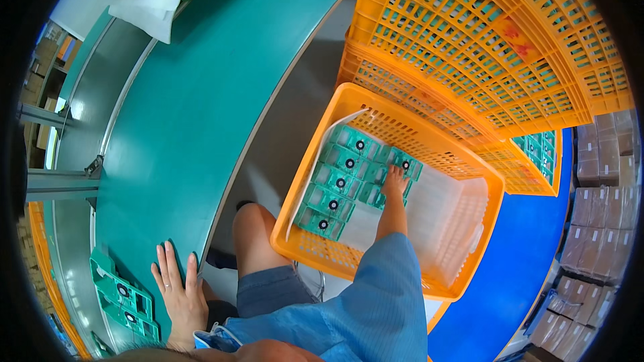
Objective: Picking electronic housings from a conveyor belt, inspecting them, and placing them into storage crates.
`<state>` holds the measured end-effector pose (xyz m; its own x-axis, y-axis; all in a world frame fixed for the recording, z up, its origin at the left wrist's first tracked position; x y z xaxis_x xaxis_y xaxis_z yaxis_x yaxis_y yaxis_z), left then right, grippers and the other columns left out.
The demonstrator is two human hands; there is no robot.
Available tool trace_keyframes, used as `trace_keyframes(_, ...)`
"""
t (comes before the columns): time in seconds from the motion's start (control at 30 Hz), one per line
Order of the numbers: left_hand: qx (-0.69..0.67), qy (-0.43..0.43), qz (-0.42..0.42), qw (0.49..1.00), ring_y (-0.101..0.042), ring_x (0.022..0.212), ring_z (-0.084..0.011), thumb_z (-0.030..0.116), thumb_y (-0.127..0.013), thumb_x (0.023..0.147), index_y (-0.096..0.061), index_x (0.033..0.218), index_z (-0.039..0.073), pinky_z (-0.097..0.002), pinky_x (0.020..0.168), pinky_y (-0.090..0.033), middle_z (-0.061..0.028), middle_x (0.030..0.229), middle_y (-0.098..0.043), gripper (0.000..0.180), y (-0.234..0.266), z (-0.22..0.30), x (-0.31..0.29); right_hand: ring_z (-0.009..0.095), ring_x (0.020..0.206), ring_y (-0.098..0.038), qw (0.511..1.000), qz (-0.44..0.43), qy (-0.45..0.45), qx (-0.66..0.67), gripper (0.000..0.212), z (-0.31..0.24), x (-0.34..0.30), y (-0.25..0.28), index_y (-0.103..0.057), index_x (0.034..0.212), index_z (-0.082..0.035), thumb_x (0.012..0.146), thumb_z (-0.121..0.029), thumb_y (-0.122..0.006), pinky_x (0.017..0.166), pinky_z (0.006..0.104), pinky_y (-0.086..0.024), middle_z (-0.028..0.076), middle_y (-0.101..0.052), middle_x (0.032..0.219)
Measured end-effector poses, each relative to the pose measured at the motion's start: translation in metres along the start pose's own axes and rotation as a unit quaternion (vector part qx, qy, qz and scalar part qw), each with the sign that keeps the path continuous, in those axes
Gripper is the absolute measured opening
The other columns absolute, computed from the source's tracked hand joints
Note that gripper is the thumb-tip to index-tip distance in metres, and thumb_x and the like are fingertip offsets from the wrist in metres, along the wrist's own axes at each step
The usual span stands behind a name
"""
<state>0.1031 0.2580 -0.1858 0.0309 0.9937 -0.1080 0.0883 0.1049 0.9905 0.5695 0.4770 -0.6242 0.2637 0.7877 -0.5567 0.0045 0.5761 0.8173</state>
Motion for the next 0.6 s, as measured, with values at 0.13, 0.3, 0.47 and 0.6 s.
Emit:
trace_keyframes(0.13,-0.006,-0.007,0.005,1.0,-0.021,0.139,-0.0486,0.0,-0.061,0.08,-0.03,0.144,0.018,-0.0636,0.108,-0.018,-0.0293,0.15,-0.022,0.073,0.0,0.002,0.003,0.027,0.142,-0.022,0.999,0.025,-0.031,-0.017,0.103,0.02,0.012,-0.01,-0.023,0.145,-0.015,0.062,-0.014,-0.084,0.11,0.0562,-0.028,0.007,-0.025,0.153)
trace_keyframes(0.3,-0.012,0.005,0.024,1.0,-0.027,0.136,-0.0487,-0.002,-0.048,0.084,-0.043,0.138,0.017,-0.0654,0.105,-0.022,-0.0297,0.147,-0.029,0.057,0.001,0.001,0.003,0.034,0.137,-0.029,0.992,0.112,-0.063,-0.001,0.076,-0.011,-0.013,-0.005,-0.025,0.147,-0.021,0.082,-0.013,-0.065,0.103,0.0528,-0.034,0.009,-0.028,0.151)
trace_keyframes(0.47,0.003,-0.001,-0.009,1.0,-0.021,0.139,-0.0481,0.001,-0.057,0.083,-0.032,0.143,0.019,-0.0652,0.107,-0.017,-0.029,0.15,-0.022,0.067,-0.003,-0.001,0.0,0.031,0.123,-0.042,0.989,0.056,0.075,-0.114,0.061,-0.054,-0.045,-0.002,-0.04,0.141,-0.025,0.085,-0.013,-0.058,0.098,0.0494,-0.036,0.009,-0.04,0.141)
trace_keyframes(0.6,-0.009,-0.001,-0.002,1.0,-0.021,0.139,-0.0476,0.001,-0.057,0.084,-0.034,0.143,0.019,-0.0641,0.108,-0.018,-0.0285,0.15,-0.022,0.065,0.0,0.001,0.002,0.029,0.123,-0.043,0.99,0.08,0.052,-0.105,0.056,-0.039,-0.051,-0.004,-0.046,0.138,-0.025,0.085,-0.013,-0.059,0.099,0.0497,-0.036,0.006,-0.044,0.139)
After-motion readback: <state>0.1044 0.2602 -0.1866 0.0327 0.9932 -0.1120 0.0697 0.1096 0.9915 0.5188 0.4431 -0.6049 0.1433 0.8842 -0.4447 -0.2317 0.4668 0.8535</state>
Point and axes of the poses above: each hand's wrist, its own x-axis towards the middle knuckle, its own y-axis out of the back of the hand, z = x × y, the point moved 6 cm from there along x, towards the middle knuckle
